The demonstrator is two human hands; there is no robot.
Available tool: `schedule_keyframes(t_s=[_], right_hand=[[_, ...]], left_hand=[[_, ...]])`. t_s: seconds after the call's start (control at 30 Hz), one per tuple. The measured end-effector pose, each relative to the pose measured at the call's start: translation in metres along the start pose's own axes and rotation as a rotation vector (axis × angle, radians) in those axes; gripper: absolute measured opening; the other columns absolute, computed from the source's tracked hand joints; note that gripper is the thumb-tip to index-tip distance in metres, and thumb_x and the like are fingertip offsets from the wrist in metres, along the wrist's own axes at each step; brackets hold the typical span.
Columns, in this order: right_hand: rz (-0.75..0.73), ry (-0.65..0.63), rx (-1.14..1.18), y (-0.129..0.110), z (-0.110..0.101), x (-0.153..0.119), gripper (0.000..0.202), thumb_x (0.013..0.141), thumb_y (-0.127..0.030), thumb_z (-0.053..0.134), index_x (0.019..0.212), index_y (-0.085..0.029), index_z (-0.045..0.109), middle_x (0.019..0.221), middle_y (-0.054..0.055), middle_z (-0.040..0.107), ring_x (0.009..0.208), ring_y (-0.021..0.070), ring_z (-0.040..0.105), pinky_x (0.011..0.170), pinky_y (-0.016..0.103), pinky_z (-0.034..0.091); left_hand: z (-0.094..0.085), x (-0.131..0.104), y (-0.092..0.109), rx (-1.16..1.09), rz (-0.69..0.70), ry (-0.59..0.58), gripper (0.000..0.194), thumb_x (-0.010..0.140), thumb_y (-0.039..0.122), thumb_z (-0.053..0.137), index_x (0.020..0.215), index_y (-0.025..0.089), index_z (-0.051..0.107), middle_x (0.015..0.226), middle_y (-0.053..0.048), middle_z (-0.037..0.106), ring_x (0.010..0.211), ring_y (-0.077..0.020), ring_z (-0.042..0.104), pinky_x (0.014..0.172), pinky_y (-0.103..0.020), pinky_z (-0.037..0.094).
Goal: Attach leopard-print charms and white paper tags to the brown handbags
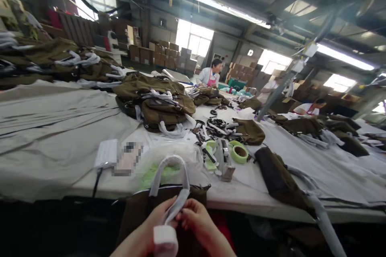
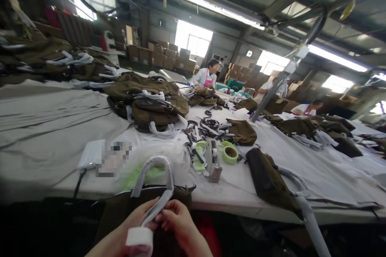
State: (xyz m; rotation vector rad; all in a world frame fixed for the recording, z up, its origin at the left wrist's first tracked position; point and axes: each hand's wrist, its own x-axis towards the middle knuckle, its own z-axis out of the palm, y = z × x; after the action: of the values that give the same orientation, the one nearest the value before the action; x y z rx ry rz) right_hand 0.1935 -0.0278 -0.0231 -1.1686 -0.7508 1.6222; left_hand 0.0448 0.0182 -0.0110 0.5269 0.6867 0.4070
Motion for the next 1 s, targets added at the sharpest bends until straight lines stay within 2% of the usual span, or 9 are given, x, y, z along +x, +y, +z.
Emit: schedule_keyframes(t_s=[0.13, 0.27, 0.47, 0.6, 0.67, 0.73, 0.83, 0.9, 1.0], right_hand=[[0.068, -0.084, -0.022, -0.005, 0.005, -0.019, 0.055, 0.065, -0.055, 0.079, 0.095, -0.013, 0.061, 0.064, 0.002, 0.066, 0.048, 0.0118, 0.057, 0.045, 0.02, 0.041], [0.105, -0.133, -0.127, 0.002, 0.017, -0.019, 0.053, 0.058, -0.048, 0.085, 0.093, -0.012, 0.068, 0.076, 0.005, 0.071, 0.065, 0.0162, 0.063, 0.06, 0.025, 0.048], [0.188, 0.038, -0.119, 0.02, 0.04, -0.012, 0.046, 0.053, -0.05, 0.084, 0.076, -0.012, 0.071, 0.073, 0.007, 0.072, 0.071, 0.0224, 0.066, 0.067, 0.031, 0.05], [0.157, 0.094, -0.05, 0.02, 0.05, -0.01, 0.044, 0.051, -0.046, 0.084, 0.077, -0.012, 0.071, 0.071, 0.007, 0.072, 0.069, 0.0221, 0.065, 0.066, 0.031, 0.05], [0.109, 0.1, -0.039, 0.021, 0.053, -0.011, 0.04, 0.054, -0.043, 0.083, 0.076, -0.013, 0.07, 0.069, 0.006, 0.071, 0.066, 0.0199, 0.064, 0.065, 0.029, 0.05], [0.103, 0.098, -0.063, 0.022, 0.053, -0.012, 0.036, 0.058, -0.044, 0.08, 0.073, -0.013, 0.068, 0.063, 0.005, 0.068, 0.057, 0.0162, 0.06, 0.056, 0.026, 0.047], [0.161, 0.081, -0.154, 0.023, 0.053, -0.015, 0.036, 0.061, -0.046, 0.076, 0.069, -0.013, 0.064, 0.053, 0.002, 0.061, 0.043, 0.0116, 0.05, 0.042, 0.023, 0.038], [0.186, 0.066, -0.206, 0.023, 0.052, -0.016, 0.036, 0.06, -0.046, 0.075, 0.068, -0.013, 0.062, 0.049, 0.001, 0.058, 0.039, 0.0106, 0.048, 0.038, 0.022, 0.035], [0.164, 0.066, -0.23, 0.021, 0.052, -0.017, 0.035, 0.059, -0.045, 0.074, 0.066, -0.013, 0.061, 0.048, 0.001, 0.057, 0.04, 0.0103, 0.049, 0.038, 0.021, 0.035]], left_hand=[[0.01, -0.038, 0.007, 0.298, 0.069, 0.108, 0.057, 0.071, 0.069, 0.061, 0.078, 0.013, 0.068, 0.07, -0.006, 0.07, 0.066, -0.0194, 0.064, 0.063, -0.029, 0.049], [-0.005, -0.07, 0.004, 0.615, 0.099, 0.283, 0.054, 0.064, 0.059, 0.075, 0.092, 0.014, 0.071, 0.09, -0.006, 0.075, 0.092, -0.0283, 0.067, 0.08, -0.034, 0.051], [-0.006, -0.103, -0.014, 0.469, 0.175, 0.424, 0.066, 0.061, 0.049, 0.079, 0.114, 0.01, 0.068, 0.107, -0.014, 0.074, 0.105, -0.0337, 0.066, 0.096, -0.044, 0.049], [-0.004, -0.111, -0.029, 0.123, 0.16, 0.32, 0.069, 0.061, 0.043, 0.081, 0.118, 0.009, 0.063, 0.11, -0.016, 0.073, 0.106, -0.0317, 0.067, 0.096, -0.042, 0.051], [-0.007, -0.112, -0.035, 0.112, 0.175, 0.35, 0.068, 0.059, 0.041, 0.083, 0.116, 0.011, 0.064, 0.105, -0.015, 0.074, 0.1, -0.0301, 0.069, 0.089, -0.037, 0.054], [-0.013, -0.115, -0.035, 0.266, 0.152, 0.417, 0.064, 0.06, 0.043, 0.081, 0.114, 0.012, 0.064, 0.086, -0.01, 0.075, 0.077, -0.0248, 0.071, 0.068, -0.03, 0.056], [-0.023, -0.126, -0.021, 0.594, -0.01, 0.361, 0.052, 0.069, 0.047, 0.072, 0.109, 0.014, 0.066, 0.059, -0.001, 0.067, 0.042, -0.0143, 0.055, 0.039, -0.022, 0.039], [-0.03, -0.134, -0.006, 0.752, -0.081, 0.264, 0.047, 0.071, 0.046, 0.068, 0.107, 0.015, 0.067, 0.06, 0.0, 0.067, 0.042, -0.0143, 0.054, 0.037, -0.021, 0.035], [-0.037, -0.139, 0.013, 0.891, 0.026, 0.188, 0.044, 0.069, 0.039, 0.07, 0.107, 0.017, 0.068, 0.087, -0.004, 0.075, 0.073, -0.022, 0.068, 0.057, -0.024, 0.05]])
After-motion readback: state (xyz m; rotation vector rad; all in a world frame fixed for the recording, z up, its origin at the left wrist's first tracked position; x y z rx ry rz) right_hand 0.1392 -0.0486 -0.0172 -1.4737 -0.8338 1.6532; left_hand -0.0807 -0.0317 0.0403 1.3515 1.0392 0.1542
